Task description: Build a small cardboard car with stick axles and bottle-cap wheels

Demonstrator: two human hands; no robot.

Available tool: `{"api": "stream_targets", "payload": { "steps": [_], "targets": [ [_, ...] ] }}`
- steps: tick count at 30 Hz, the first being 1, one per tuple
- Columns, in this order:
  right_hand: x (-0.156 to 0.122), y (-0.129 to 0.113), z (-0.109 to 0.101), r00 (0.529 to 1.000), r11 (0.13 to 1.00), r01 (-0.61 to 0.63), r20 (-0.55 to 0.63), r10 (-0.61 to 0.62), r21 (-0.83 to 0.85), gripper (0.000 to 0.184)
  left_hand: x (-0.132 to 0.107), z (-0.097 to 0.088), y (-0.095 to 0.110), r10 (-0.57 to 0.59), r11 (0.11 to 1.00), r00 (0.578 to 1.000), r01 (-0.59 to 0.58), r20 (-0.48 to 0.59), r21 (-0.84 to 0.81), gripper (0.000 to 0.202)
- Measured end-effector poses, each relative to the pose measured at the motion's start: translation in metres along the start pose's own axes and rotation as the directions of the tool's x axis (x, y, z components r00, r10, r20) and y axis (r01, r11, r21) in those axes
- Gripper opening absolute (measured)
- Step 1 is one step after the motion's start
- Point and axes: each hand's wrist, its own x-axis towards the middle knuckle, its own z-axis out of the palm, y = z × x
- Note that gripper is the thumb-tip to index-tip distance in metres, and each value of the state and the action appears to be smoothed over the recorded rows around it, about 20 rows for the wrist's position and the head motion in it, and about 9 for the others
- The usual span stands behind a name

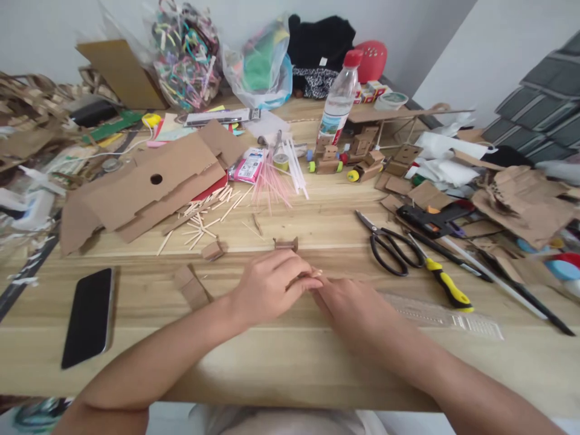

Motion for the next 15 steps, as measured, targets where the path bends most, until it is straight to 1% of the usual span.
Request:
{"api": "stream_targets", "payload": {
  "steps": [2,4,7,9,11,13,15],
  "targets": [
    [0.001,-0.002,0.0,1.0,0.999,-0.002,-0.003,0.002,-0.038,0.035,-0.002,-0.001,0.0,0.047,0.995,0.999,-0.049,0.025,0.084,0.029],
    [0.003,-0.002,0.002,0.999,0.999,-0.033,0.002,0.033,0.004,0.035,-0.003,-0.003,0.0,0.067,0.977,0.995,-0.081,0.074,0.199,0.034],
    [0.006,-0.001,0.004,0.996,0.989,-0.087,0.023,0.085,0.123,0.031,-0.004,-0.006,0.004,0.008,0.95,0.988,-0.056,0.156,0.307,0.033],
    [0.009,0.0,0.003,0.995,0.979,-0.101,0.025,0.098,0.176,0.029,-0.005,-0.007,0.006,-0.064,0.95,0.979,0.001,0.193,0.311,0.028],
    [0.01,-0.001,0.001,0.994,0.969,-0.111,0.021,0.109,0.222,0.025,-0.009,-0.007,0.007,-0.11,0.956,0.972,0.045,0.209,0.291,0.023],
    [0.008,-0.001,-0.003,0.993,0.951,-0.121,0.023,0.119,0.286,0.023,-0.014,-0.007,0.007,-0.118,0.962,0.97,0.059,0.211,0.266,0.021],
    [0.005,-0.002,-0.005,0.991,0.923,-0.133,0.042,0.126,0.361,0.024,-0.021,-0.008,0.008,-0.105,0.971,0.976,0.059,0.192,0.23,0.022]
  ]
}}
